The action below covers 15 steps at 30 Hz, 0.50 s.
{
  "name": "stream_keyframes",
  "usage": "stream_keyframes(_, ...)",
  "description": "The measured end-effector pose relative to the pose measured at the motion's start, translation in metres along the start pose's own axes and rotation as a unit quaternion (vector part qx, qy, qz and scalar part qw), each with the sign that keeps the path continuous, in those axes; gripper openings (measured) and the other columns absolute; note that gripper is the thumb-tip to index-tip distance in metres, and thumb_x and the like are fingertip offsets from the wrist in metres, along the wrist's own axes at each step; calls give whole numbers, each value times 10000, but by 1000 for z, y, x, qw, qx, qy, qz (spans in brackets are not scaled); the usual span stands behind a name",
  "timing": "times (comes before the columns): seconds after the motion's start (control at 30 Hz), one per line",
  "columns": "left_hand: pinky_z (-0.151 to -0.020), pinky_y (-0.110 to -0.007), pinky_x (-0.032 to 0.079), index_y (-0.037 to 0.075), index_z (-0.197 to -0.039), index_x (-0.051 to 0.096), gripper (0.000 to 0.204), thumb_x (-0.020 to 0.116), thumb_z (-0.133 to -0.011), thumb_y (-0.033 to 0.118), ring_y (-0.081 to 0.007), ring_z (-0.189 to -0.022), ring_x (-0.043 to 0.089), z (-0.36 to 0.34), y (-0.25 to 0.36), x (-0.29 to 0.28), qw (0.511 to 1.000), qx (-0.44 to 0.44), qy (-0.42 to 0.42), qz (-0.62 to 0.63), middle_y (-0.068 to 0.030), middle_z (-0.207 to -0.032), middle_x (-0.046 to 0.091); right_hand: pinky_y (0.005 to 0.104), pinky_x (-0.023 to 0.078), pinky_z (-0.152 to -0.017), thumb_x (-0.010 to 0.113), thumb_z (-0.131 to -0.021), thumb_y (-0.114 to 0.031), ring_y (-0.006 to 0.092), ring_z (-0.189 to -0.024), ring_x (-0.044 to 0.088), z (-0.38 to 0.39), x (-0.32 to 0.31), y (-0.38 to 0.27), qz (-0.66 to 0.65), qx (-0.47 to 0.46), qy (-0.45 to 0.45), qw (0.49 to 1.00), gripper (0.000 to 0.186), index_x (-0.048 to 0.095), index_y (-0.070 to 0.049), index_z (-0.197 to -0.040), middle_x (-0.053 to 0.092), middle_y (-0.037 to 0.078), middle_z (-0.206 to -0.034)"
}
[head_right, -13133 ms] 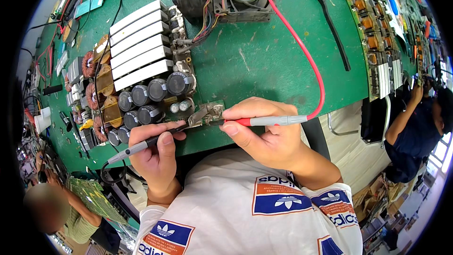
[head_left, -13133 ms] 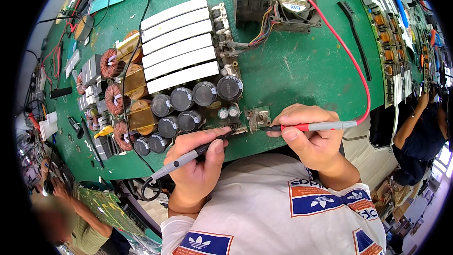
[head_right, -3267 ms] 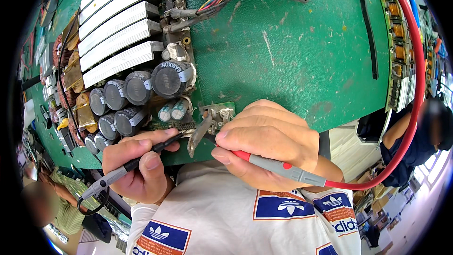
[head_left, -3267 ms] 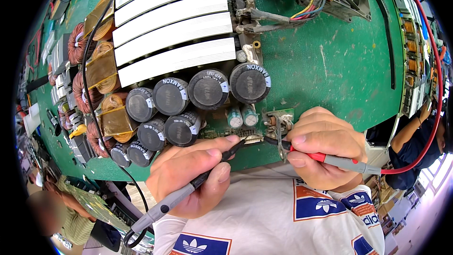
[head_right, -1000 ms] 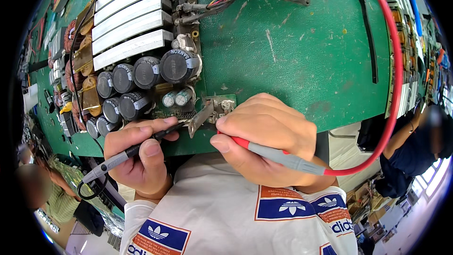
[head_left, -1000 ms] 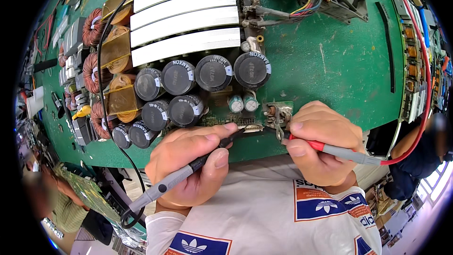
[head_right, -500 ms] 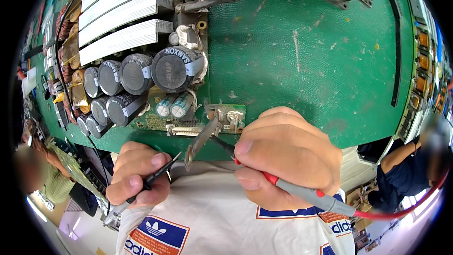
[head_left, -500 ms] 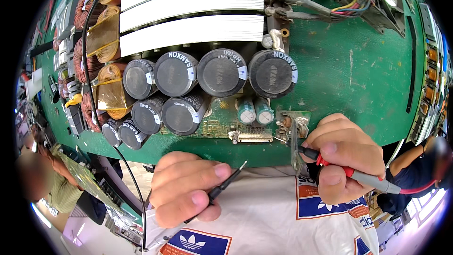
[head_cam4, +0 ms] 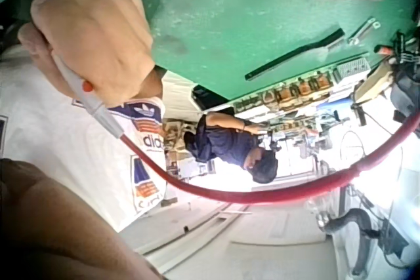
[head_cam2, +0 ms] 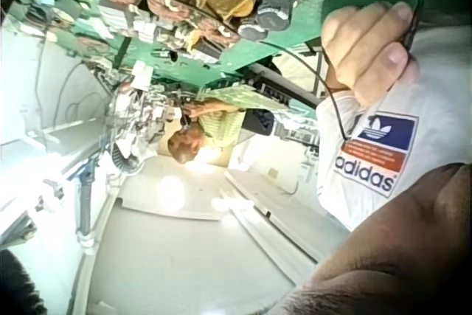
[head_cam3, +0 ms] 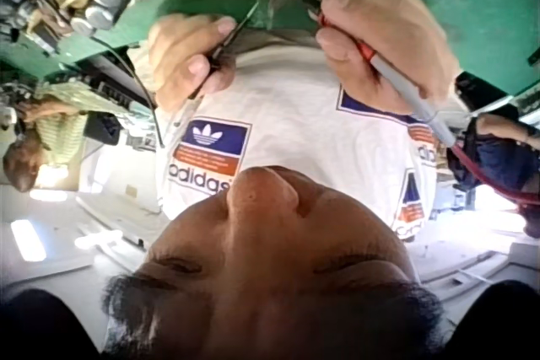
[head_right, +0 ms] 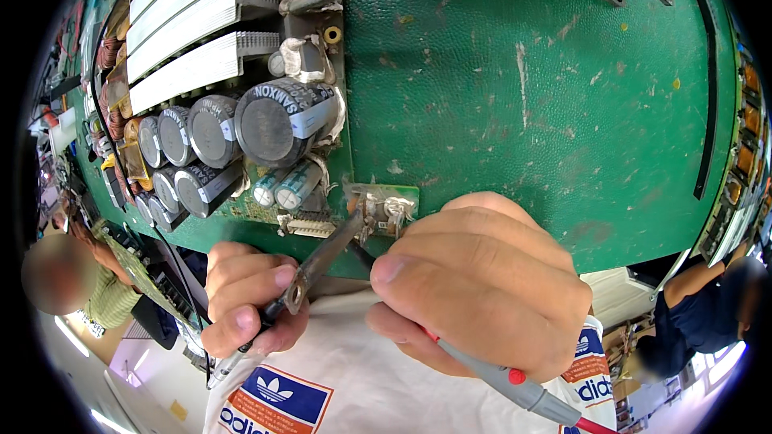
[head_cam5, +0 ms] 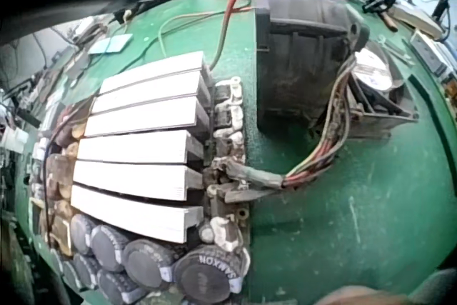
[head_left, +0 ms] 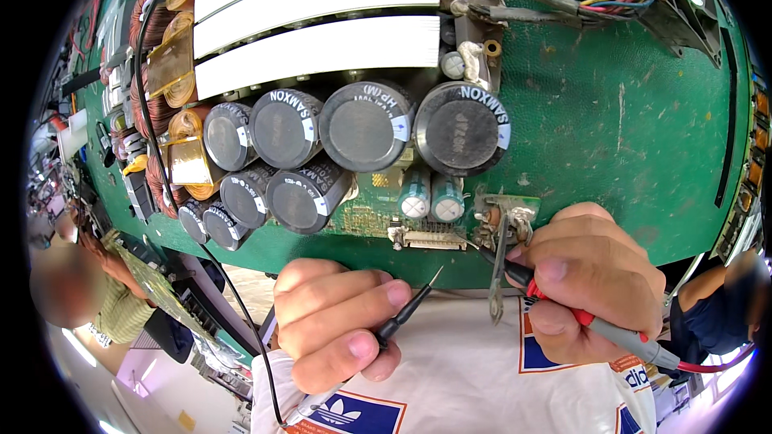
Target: The person uses a small brush to clean a circuit board and then uses multimeter probes to test components on the board.
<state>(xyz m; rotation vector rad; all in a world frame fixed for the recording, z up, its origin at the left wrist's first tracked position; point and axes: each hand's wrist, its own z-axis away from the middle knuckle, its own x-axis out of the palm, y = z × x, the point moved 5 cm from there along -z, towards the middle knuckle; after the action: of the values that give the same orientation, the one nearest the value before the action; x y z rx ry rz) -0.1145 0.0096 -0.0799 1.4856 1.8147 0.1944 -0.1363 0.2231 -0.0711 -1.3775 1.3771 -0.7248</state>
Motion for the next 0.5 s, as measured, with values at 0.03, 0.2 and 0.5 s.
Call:
stream_keyframes(0.03,-444,-306,324,9,-1216,444,360,476,-1042,322,-189,-488,542,-1,0,1,1000,10,0,2,-130,-740,651,386,499,-600,719,-915,-166,278,-668,669,0,0,0,-1,1,6,1000,301,585,19,-1112,658,149,-790)
stream_keyframes(0.2,-487,-290,372,42,-1145,454,335,522,-1035,351,-182,-556,577,-1,0,4,1000,7,20,0,-110,-792,685,388,496,-595,733,-901,-151,278,-660,667,3,-1,0,-2,2,28,1000,295,592,26,-1092,650,128,-768)
stream_keyframes(0.5,-509,-274,404,58,-1121,461,324,551,-1030,356,-175,-598,602,3,0,-1,1000,-4,22,4,-102,-833,711,375,486,-587,717,-914,-166,264,-653,669,1,-1,1,-4,3,5,1000,267,595,21,-1061,659,138,-784)
